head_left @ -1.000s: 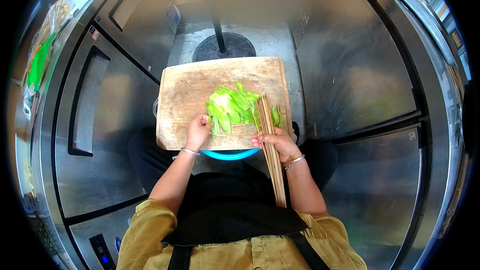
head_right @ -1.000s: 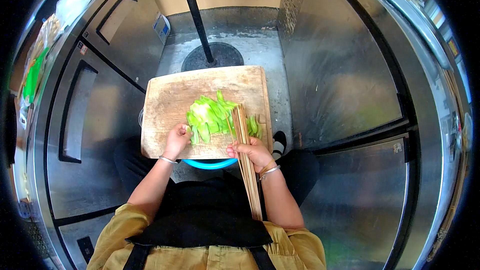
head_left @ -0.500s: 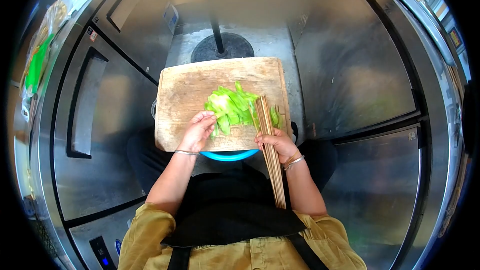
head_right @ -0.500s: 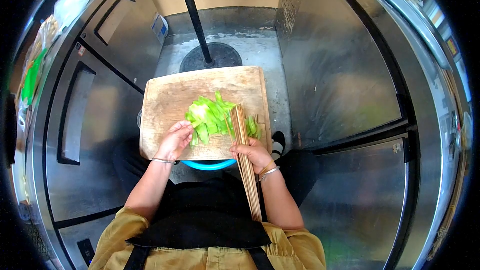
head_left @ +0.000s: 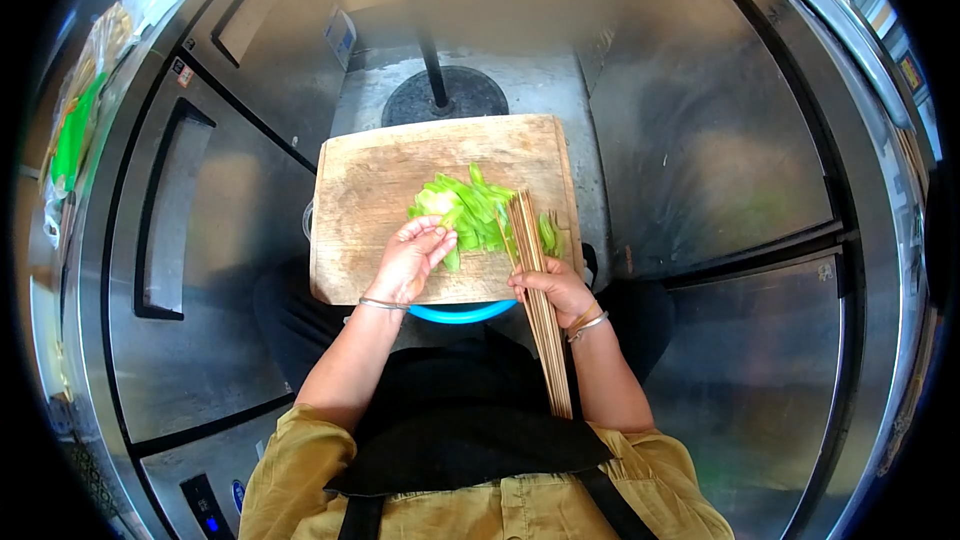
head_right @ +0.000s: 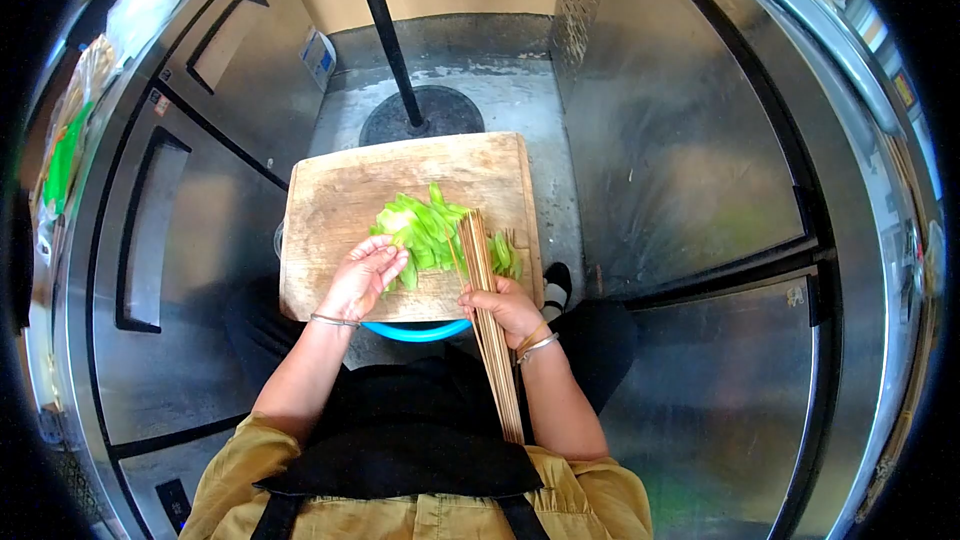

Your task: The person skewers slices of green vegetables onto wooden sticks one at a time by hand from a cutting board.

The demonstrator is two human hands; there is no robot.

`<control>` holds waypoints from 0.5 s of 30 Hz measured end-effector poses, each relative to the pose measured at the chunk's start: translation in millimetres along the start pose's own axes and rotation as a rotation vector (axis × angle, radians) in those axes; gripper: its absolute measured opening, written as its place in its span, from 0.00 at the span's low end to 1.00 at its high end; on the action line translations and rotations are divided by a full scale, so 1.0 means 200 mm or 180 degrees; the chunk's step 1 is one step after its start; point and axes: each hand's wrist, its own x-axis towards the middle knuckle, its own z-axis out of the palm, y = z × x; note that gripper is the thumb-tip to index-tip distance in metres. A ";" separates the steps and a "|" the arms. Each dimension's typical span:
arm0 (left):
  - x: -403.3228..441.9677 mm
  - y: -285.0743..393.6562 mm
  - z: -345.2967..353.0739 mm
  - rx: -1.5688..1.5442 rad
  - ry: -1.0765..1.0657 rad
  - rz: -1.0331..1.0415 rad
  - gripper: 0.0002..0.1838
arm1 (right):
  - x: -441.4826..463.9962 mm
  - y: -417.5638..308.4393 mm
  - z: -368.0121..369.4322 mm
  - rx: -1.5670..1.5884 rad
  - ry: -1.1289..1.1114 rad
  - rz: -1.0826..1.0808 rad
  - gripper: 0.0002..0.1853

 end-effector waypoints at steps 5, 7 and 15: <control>0.04 -0.02 0.03 -0.0217 0.0088 -0.0107 0.05 | -0.01 -0.01 0.02 0.0017 0.0068 0.0063 0.06; 0.06 -0.03 0.05 -0.0255 0.0027 -0.0140 0.05 | -0.01 -0.01 0.01 0.0016 0.0066 0.0057 0.06; 0.07 -0.04 0.14 -0.0679 -0.0148 -0.0393 0.10 | -0.01 -0.01 0.02 0.0041 0.0067 0.0014 0.07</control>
